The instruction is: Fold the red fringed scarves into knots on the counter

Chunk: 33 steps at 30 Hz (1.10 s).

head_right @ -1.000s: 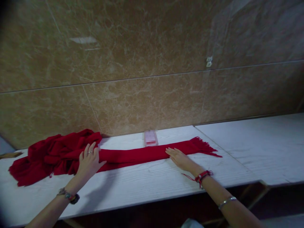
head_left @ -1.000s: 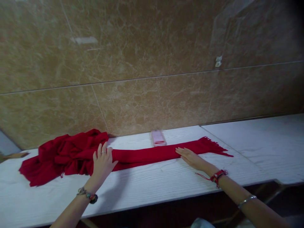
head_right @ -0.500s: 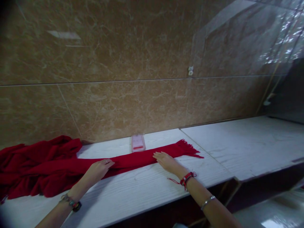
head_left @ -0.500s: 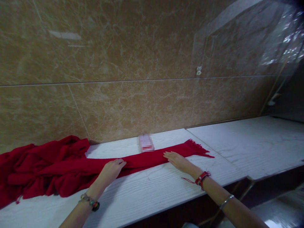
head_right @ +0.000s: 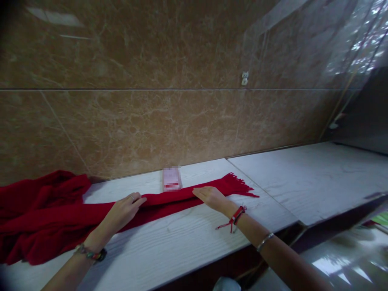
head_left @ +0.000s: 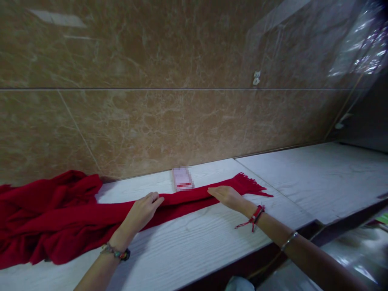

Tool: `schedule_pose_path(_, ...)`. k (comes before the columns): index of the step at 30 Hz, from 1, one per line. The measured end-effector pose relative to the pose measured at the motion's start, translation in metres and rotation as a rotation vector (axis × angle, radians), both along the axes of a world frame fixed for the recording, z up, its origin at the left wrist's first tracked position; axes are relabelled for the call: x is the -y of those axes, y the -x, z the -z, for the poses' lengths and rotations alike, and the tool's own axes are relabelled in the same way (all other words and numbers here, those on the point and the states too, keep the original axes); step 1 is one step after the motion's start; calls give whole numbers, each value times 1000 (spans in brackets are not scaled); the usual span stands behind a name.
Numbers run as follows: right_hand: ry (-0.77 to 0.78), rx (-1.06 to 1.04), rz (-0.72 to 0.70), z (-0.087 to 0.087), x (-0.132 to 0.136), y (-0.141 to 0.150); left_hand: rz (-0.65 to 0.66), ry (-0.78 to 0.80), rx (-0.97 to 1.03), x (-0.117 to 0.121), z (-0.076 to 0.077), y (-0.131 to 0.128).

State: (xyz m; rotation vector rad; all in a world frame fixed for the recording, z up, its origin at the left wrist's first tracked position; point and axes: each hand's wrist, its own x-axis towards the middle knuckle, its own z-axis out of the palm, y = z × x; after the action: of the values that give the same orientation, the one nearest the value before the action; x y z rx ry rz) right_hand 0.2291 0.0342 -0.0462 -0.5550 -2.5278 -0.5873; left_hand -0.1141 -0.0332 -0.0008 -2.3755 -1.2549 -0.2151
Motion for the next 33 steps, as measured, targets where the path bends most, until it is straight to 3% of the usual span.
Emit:
schedule_pose_path(2, 2, -3, -33, 0, 0, -1, 31, 55, 51, 0, 8, 3)
schedule_pose_path(5, 65, 51, -72, 2, 3, -3, 38, 263, 77, 5, 17, 6)
schedule_pose_path(9, 124, 88, -47, 2, 9, -2, -12, 382, 123, 11, 13, 4)
schedule_pose_path(13, 124, 37, -27, 0, 12, 2, -13, 353, 139, 11, 10, 3)
schedule_pose_path(20, 137, -48, -29, -1, 15, 12, -9, 248, 125, 4, 21, 1)
schedule_pose_path(28, 87, 47, -19, 5, 12, 11, 3, 254, 58, 9, 10, 3)
schedule_pose_path(33, 67, -14, -14, 0, 15, 10, 62, 183, 141, 9, 7, 6)
